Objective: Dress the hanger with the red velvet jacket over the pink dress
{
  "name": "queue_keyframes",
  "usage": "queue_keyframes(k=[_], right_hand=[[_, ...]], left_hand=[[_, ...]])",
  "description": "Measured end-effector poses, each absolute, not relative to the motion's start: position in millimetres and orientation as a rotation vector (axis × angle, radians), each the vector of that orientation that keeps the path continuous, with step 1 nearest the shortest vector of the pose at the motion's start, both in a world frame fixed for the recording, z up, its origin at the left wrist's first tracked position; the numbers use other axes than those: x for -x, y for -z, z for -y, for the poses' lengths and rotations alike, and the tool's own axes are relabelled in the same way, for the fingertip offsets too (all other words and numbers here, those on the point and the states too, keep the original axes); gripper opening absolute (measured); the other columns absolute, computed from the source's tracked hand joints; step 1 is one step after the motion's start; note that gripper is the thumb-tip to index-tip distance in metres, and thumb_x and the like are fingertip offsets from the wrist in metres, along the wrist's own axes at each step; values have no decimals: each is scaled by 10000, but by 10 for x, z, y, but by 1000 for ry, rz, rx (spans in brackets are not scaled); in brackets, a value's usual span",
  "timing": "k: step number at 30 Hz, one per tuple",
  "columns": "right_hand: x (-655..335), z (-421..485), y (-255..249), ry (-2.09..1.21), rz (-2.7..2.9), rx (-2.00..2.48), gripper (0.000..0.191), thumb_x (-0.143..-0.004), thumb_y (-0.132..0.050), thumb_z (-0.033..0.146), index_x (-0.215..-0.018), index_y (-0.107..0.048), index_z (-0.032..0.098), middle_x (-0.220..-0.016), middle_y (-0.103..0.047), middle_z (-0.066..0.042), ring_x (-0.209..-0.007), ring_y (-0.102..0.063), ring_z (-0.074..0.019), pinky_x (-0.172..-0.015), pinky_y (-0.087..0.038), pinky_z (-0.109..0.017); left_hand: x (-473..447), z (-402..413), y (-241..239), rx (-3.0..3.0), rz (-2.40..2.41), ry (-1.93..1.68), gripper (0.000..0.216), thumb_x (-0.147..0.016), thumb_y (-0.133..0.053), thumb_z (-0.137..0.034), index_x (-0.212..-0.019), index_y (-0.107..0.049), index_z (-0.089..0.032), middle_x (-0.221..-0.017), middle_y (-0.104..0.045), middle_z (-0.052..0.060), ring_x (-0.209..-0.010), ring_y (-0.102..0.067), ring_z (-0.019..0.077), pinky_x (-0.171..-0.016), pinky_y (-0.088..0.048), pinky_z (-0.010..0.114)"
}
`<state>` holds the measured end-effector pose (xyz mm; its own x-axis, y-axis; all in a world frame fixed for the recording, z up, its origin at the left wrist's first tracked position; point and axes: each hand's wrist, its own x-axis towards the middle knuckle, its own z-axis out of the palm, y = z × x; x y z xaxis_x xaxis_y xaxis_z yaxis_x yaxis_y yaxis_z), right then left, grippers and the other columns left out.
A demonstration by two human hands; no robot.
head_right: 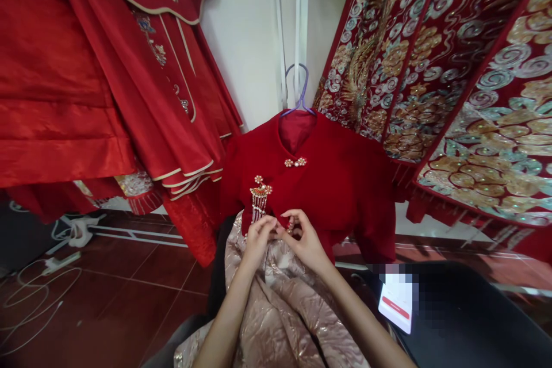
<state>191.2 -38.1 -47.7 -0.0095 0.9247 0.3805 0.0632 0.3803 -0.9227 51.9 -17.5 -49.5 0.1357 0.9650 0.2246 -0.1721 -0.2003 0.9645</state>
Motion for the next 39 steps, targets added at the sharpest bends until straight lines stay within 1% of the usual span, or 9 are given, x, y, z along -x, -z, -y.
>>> queue_keyframes(k=[4,9,12,18,21,24,28,33,39], right_hand=[[-1952,439,350,-794,1447,984,274,-779,-643,191,-1024,-527,230,-890,-460,12,-776,-493,-132,-697,-450,-241],[-1976,467,282,-819,1420,955,265,-780,-593,159,-1020,-512,236,-892,-436,10,-778,-493,-132,-679,-428,-235],[-1968,475,272,-834,1416,946,260,-778,-596,172,-1015,-514,238,-892,-437,9,-778,-494,-133,-671,-425,-234],[-1956,492,252,-858,1415,945,249,-787,-599,207,-1016,-509,245,-873,-431,13,-759,-484,-134,-664,-415,-241],[-1978,510,212,-861,1423,945,256,-780,-586,192,-1016,-503,248,-874,-430,11,-751,-476,-137,-657,-402,-246],[-2030,528,148,-813,1449,952,246,-745,-562,141,-963,-502,239,-834,-425,17,-730,-455,-137,-651,-381,-249],[-2149,543,33,-738,1499,971,154,-713,-521,104,-804,-483,221,-724,-394,37,-651,-396,-124,-626,-342,-249],[-2372,567,-104,-735,1619,968,136,-711,-493,82,-699,-447,209,-656,-353,47,-618,-363,-112,-603,-322,-242],[-2687,659,-212,-1010,1857,1042,92,-800,-609,222,-884,-574,210,-758,-542,17,-678,-514,-130,-638,-438,-258]], left_hand=[[-558,53,351,-1112,-816,-1393,256,-775,-665,-414,-835,-663,-165,-820,-688,29,-714,-676,164,-667,-566,285],[-574,-178,95,-981,-819,-1620,359,-746,-715,-427,-991,-712,-165,-1070,-711,87,-944,-682,200,-857,-550,347],[-589,-246,2,-961,-785,-1623,380,-703,-758,-412,-983,-733,-156,-1090,-718,106,-998,-672,217,-907,-525,364],[-644,-294,-62,-829,-804,-1635,377,-604,-807,-389,-866,-732,-127,-1007,-735,122,-853,-688,179,-825,-533,327],[-683,-273,-165,-878,-807,-1518,364,-658,-760,-440,-848,-720,-133,-956,-738,117,-789,-688,168,-756,-537,301],[-745,-250,-348,-1172,-791,-1407,350,-757,-677,-476,-865,-721,-146,-937,-737,104,-817,-690,187,-760,-539,309],[-847,-299,-611,-1808,-845,-1564,276,-879,-568,-382,-1015,-705,-184,-1034,-696,89,-924,-649,181,-813,-523,292],[-919,-427,-831,-2598,-1236,-1344,240,-905,-537,-311,-1070,-677,-206,-986,-575,90,-981,-527,229,-852,-492,354],[-888,-534,-1067,-3060,-1025,-1113,117,-855,-568,-246,-902,-651,-176,-1017,-592,84,-1042,-489,249,-1001,-394,462]])
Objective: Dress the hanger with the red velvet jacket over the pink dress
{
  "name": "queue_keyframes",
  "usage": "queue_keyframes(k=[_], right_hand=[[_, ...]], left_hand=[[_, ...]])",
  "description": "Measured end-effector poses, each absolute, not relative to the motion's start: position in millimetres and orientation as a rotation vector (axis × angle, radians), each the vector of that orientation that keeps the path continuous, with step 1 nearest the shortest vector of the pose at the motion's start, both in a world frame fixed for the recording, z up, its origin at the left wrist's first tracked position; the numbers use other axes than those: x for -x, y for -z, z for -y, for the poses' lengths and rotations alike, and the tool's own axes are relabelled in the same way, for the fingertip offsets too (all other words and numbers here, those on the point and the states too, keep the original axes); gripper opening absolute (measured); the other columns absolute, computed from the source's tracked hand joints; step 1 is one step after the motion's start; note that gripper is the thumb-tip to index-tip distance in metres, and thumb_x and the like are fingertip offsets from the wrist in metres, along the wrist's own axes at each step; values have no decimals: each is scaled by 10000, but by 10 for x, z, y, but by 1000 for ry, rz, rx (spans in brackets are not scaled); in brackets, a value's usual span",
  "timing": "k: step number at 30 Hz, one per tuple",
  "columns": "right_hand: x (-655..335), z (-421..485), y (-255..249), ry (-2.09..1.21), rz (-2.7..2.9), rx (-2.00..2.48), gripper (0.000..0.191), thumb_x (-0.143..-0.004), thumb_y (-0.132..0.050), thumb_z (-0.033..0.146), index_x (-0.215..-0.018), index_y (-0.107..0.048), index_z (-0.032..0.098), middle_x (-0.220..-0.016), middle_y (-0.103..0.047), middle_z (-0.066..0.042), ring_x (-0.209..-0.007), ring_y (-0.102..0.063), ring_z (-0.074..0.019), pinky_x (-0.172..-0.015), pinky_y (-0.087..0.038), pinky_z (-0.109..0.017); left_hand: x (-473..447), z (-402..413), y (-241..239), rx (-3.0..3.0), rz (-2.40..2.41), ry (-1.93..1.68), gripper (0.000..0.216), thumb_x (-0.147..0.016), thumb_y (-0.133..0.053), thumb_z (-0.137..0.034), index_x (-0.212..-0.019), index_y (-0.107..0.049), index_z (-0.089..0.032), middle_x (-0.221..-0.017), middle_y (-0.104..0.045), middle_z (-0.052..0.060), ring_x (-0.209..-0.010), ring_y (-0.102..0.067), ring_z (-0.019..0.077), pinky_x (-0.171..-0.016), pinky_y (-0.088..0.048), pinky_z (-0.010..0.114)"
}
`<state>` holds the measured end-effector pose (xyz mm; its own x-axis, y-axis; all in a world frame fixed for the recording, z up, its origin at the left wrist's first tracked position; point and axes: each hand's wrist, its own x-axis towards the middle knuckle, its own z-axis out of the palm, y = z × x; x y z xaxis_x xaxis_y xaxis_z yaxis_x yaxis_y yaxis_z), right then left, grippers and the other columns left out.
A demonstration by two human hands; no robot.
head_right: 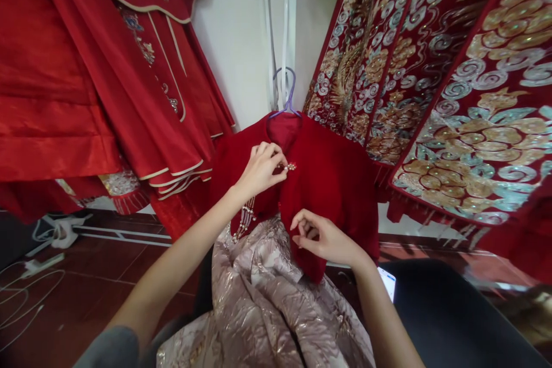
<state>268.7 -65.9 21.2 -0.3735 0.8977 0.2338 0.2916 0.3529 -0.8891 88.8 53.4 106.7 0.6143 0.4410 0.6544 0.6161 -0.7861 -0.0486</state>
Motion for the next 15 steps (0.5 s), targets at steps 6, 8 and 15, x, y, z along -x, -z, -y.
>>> queue_keyframes(k=[6,8,15], right_hand=[[-2937,671,-224,-892,1759,1167,236,-853,-616,398,-990,-621,207,-855,-653,-41,-794,-613,-175,-719,-507,-310],[-2963,639,-233,-833,1698,1165,246,-856,-614,420,-977,-622,207,-882,-659,-53,-832,-624,-183,-751,-517,-320],[-2657,167,-521,-137,1218,1119,295,-825,-606,361,-1070,-560,203,-1121,-602,-117,-1031,-595,-235,-932,-490,-439]], left_hand=[[-827,-556,-1180,2728,659,859,163,-867,-479,-216,-872,-641,-212,-817,-623,19,-939,-556,192,-1175,-93,588],[-816,-554,-1182,2760,676,882,205,-885,-446,-219,-882,-650,-220,-820,-630,20,-925,-568,186,-1174,-73,607],[-848,-554,-1163,2857,885,1260,165,-820,-556,-355,-772,-658,-235,-683,-622,-2,-812,-608,189,-1180,-17,603]])
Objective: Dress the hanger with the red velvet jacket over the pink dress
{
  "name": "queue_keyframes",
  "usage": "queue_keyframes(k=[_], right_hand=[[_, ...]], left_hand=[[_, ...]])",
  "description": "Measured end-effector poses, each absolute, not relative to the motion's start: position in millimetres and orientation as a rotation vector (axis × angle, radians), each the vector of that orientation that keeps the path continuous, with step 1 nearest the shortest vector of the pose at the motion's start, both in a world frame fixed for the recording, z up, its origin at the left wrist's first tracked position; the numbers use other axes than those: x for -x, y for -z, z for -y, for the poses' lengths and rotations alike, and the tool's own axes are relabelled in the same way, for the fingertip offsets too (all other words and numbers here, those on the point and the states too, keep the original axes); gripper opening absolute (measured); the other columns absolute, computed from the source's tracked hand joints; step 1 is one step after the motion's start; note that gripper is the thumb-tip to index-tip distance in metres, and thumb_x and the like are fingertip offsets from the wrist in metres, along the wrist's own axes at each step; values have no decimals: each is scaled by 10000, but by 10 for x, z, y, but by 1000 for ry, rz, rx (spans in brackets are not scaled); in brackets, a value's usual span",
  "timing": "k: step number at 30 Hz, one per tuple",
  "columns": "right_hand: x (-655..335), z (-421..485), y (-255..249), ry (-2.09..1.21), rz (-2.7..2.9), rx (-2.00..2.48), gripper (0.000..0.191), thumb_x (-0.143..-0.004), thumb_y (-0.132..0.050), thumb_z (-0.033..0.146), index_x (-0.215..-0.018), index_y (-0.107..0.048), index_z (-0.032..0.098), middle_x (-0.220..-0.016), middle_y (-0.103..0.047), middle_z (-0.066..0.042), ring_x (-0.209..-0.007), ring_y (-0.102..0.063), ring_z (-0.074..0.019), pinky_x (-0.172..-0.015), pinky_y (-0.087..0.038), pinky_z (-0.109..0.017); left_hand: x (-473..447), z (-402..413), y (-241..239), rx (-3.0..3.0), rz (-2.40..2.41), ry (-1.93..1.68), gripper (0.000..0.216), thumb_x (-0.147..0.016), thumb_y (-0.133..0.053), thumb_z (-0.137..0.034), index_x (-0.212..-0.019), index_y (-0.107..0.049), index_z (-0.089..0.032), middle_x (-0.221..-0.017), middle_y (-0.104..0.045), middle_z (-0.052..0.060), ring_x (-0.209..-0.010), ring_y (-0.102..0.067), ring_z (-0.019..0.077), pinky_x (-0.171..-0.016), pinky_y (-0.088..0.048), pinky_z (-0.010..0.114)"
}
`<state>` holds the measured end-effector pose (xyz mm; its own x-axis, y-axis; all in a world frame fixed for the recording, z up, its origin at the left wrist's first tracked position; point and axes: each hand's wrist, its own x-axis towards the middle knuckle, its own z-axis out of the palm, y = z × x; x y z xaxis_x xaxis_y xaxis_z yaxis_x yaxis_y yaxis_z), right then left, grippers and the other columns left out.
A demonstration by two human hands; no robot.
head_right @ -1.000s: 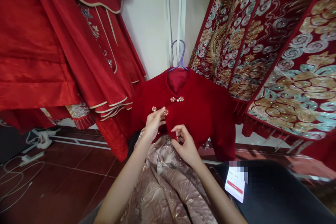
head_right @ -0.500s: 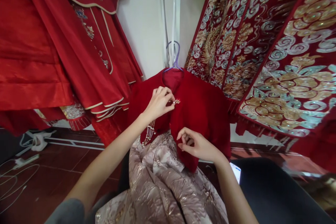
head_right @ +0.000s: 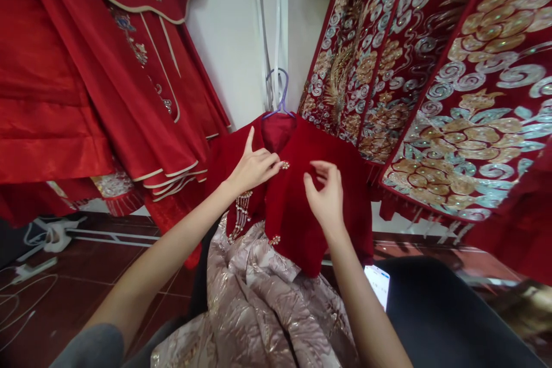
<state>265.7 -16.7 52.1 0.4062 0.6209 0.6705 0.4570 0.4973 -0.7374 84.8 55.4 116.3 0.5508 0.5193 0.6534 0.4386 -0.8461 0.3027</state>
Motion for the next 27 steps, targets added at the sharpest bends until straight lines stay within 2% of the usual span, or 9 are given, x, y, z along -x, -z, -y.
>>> queue_keyframes(k=[3,5,8,10,14,17,20,24,27], right_hand=[[-2436,-114,-753,208,1160,1172,458,-806,-586,330,-1229,-482,187,-1259,-501,-163,-1229,-470,-289,-1049,-373,-522],[-2323,-255,-863,347,1192,1228,643,-770,-601,341,-1350,-373,184,-1403,-368,-196,-1355,-322,-342,-1090,-262,-601],[-2255,-357,-904,457,1263,1337,801,-737,-578,290,-1446,-219,191,-1538,-148,-203,-1428,-147,-397,-1075,-152,-694],[-2290,-351,-872,497,1278,1409,805,-716,-523,194,-1456,-207,185,-1555,-117,-195,-1438,-121,-397,-1070,-123,-712],[-2531,-254,-797,559,1218,1465,785,-667,-456,86,-1430,-296,175,-1536,-211,-174,-1429,-183,-363,-1103,-141,-670],[-2822,-211,-753,570,1199,1432,726,-685,-467,96,-1400,-361,166,-1485,-318,-169,-1387,-274,-347,-1102,-232,-616],[-3139,-208,-682,524,1226,1461,680,-681,-506,100,-1356,-429,132,-1347,-476,-186,-1282,-406,-342,-1059,-327,-563],[-3502,-238,-632,463,1235,1520,614,-654,-522,48,-1263,-537,126,-1181,-594,-185,-1105,-535,-318,-954,-412,-461],[-3720,-313,-733,350,1224,1555,380,-706,-537,42,-1063,-656,100,-946,-666,-167,-863,-596,-250,-794,-441,-353]], left_hand=[[-841,-558,-1161,-2693,-829,-1245,211,-823,-554,-380,-828,-672,-205,-661,-632,24,-779,-630,206,-1185,-57,569],[-808,-565,-1158,-2819,-960,-1242,279,-852,-507,-330,-1006,-661,-156,-743,-665,67,-847,-645,242,-1168,-109,575],[-726,-570,-1159,-2937,-1416,-1225,482,-855,-414,-157,-1324,-479,-67,-993,-667,168,-1037,-609,310,-1115,-200,595],[-676,-564,-1160,-2907,-1708,-1224,617,-822,-395,-75,-1436,-340,-78,-1194,-592,217,-1173,-536,346,-1095,-221,607],[-668,-568,-1112,-2708,-1887,-1333,794,-751,-523,-105,-1484,-217,-115,-1468,-339,242,-1370,-319,412,-1107,-171,657],[-716,-604,-1020,-2605,-1831,-1326,903,-694,-602,-132,-1486,-167,-107,-1541,-194,256,-1437,-133,460,-1090,-143,709],[-694,-647,-956,-2566,-1899,-1245,880,-695,-579,-68,-1483,-191,-114,-1574,-89,262,-1444,-39,485,-1078,-142,726],[-460,-729,-1041,-2537,-2032,-1299,703,-812,-446,-59,-1478,-224,-92,-1573,-144,259,-1447,-183,415,-1093,-276,630],[-222,-849,-1199,-2538,-2020,-1275,678,-788,-412,-11,-1450,-333,-135,-1519,-344,201,-1336,-437,336,-1027,-433,492]])
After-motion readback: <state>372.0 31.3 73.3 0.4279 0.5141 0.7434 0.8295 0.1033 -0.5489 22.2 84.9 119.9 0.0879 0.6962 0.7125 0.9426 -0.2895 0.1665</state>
